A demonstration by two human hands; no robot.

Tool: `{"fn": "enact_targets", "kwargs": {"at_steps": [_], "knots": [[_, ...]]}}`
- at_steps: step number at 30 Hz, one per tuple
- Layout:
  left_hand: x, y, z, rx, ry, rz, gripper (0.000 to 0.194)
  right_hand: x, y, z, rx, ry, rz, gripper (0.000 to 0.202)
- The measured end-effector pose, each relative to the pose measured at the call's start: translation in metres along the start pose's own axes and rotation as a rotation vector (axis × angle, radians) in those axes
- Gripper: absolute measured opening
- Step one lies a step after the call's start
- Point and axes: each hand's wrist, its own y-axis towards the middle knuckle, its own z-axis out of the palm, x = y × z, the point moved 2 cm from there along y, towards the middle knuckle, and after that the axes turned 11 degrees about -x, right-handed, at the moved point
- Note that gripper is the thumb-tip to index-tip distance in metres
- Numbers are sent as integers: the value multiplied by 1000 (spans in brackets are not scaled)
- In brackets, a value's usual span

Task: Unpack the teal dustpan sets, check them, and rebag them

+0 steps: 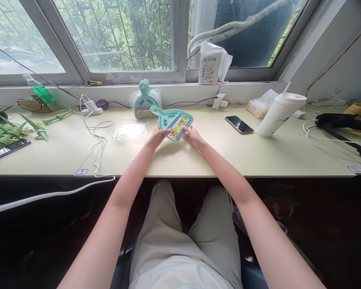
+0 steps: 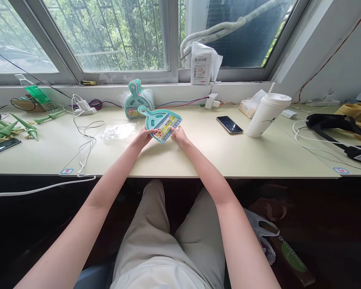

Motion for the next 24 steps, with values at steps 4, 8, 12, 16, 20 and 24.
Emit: {"fn": "enact_targets", "kwargs": {"at_steps": [4,8,12,16,20,24], "knots": [[-1,-2,-1,40,15,-11,56,-2,-2,-1,37,446,251,15],[-2,0,1,67,49,-22,50,5,-6,-2,-4,535,230,13],[-12,9,-9,-212,91,30,31,8,-7,-5,-44,558,181,15],[-31,9,-37,-661,334,364,26,7,-6,-9,-90,548,180,16],[-32,4,-60,-754,708,512,26,5,-3,-13,-138,522,195,16],[-19,11,-71,-714,795,348,13,4,-3,-16,-160,506,206,15]]}}
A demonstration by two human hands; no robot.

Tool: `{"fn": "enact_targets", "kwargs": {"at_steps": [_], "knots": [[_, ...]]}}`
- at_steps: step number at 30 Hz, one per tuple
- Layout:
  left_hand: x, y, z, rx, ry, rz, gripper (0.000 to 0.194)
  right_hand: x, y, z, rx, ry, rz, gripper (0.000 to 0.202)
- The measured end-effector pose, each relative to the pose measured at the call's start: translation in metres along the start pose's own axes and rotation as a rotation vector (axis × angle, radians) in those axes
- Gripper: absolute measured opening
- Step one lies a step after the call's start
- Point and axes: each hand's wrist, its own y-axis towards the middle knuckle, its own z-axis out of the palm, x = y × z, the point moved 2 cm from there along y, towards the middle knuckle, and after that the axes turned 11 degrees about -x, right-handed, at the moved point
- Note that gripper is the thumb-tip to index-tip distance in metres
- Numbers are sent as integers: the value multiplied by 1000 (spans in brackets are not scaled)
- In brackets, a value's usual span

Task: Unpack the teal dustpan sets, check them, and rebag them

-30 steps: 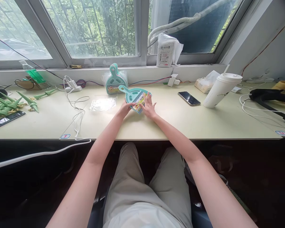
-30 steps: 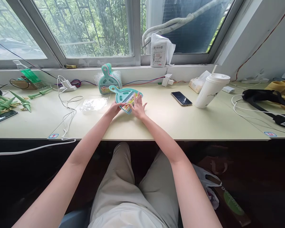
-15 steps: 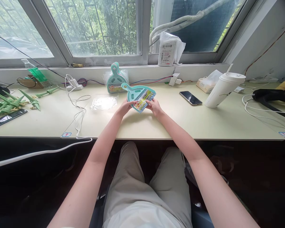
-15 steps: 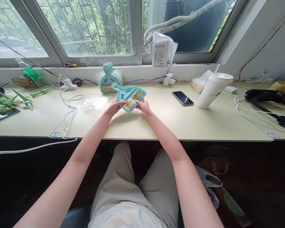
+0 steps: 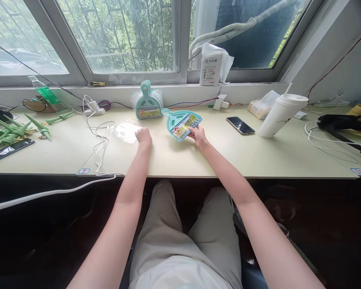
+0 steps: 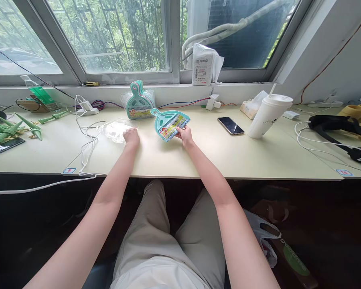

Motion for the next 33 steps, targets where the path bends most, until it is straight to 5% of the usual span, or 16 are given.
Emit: {"fn": "enact_targets", "kwargs": {"at_steps": [10,13,16,17,21,24,27,33], "knots": [[-15,-8,12,233,103,185,22,2,2,-4,-47,10,23,14],[-20,-12,11,228,-6,150,30,3,2,-4,-52,9,27,14],[-23,-17,9,175,-42,100,15,4,2,-5,-36,1,32,14],[-25,-19,9,168,25,118,4,4,2,-5,-26,-5,38,14],[-29,-22,7,206,612,293,37,2,5,-6,64,-48,89,14],[-27,-19,6,288,926,330,41,-1,7,-5,127,-95,143,13],[-22,-15,7,334,1006,317,40,-3,7,-5,115,-129,192,14],[-20,-11,8,226,887,367,36,-3,10,-8,14,-72,191,17]]}}
